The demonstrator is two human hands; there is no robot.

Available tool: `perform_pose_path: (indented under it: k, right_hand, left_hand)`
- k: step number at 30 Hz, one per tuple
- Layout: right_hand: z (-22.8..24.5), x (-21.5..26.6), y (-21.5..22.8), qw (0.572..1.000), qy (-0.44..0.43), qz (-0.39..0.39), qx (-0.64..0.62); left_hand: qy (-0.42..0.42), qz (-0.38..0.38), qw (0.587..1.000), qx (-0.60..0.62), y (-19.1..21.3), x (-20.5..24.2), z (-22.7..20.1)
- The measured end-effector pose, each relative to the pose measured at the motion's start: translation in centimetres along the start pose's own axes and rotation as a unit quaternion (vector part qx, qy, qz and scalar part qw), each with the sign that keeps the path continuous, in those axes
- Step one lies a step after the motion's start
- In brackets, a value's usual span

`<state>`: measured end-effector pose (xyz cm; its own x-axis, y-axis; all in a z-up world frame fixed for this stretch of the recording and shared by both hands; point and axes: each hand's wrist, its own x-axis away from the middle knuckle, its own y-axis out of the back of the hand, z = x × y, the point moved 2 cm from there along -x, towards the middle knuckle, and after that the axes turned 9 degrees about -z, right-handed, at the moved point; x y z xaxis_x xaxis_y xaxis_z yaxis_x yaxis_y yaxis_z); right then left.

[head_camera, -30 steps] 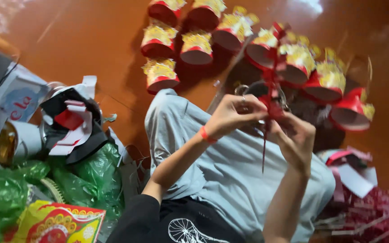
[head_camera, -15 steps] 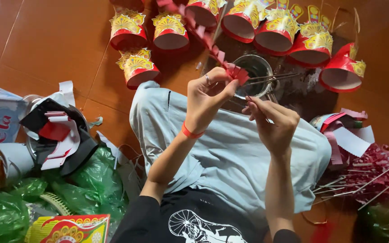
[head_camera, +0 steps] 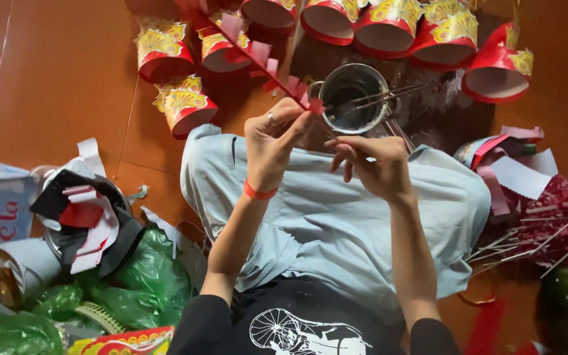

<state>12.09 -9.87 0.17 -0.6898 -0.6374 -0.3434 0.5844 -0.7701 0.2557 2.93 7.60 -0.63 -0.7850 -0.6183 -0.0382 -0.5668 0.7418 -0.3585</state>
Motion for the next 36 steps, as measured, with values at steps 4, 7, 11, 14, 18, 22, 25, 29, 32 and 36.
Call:
perform_pose_path:
  k: [4, 7, 11, 14, 18, 22, 25, 29, 32, 36]
  right_hand:
    - [-1.7, -0.3, -0.8, 0.994, -0.046, 0.049, -0.082]
    - [-3.7, -0.3, -1.2, 0.979, -0.111, 0.075, -0.157]
    - [-8.2, -0.4, -2.1, 0.928, -0.229, 0.113, -0.272]
    - [-10.4, -1.9, -2.7, 0.884, -0.312, 0.051, -0.345]
    - [-17.9, -2.5, -2.3, 0.889, -0.353, -0.037, -0.289]
    - [-23.0, -3.2, -2.3, 0.939, -0.338, -0.034, -0.046]
    - [-26.5, -3.2, -2.9, 0.943, -0.313, 0.022, 0.112]
    - [-29.2, -3.7, -4.1, 0.92, -0.276, 0.11, 0.255]
    - [-29.1, -4.5, -4.6, 0.893, -0.3, 0.142, 0.304]
    - [-30.5, -4.1, -4.6, 0.867, -0.319, 0.17, 0.342]
  left_hand:
    - [0.004, -0.029, 1.0, -0.009, 1.1, -0.4, 1.4]
    - [0.019, -0.031, 0.999, -0.007, 2.2, -1.2, 2.4]
    - [0.027, -0.018, 0.999, -0.008, 3.1, -3.0, 4.5]
    - [0.009, -0.015, 1.0, -0.005, 3.5, -4.7, 5.4]
    - [0.028, -0.029, 0.999, -0.028, 5.5, -6.0, 8.4]
    - [0.071, -0.07, 0.995, -0.026, 7.9, -6.8, 11.7]
    - [0.092, -0.087, 0.992, -0.017, 9.2, -6.9, 13.4]
    - [0.089, -0.091, 0.992, -0.022, 9.4, -7.5, 13.3]
    - [0.092, -0.087, 0.992, -0.016, 9.9, -7.7, 13.7]
    - [0.09, -0.083, 0.992, -0.025, 10.0, -7.7, 13.7]
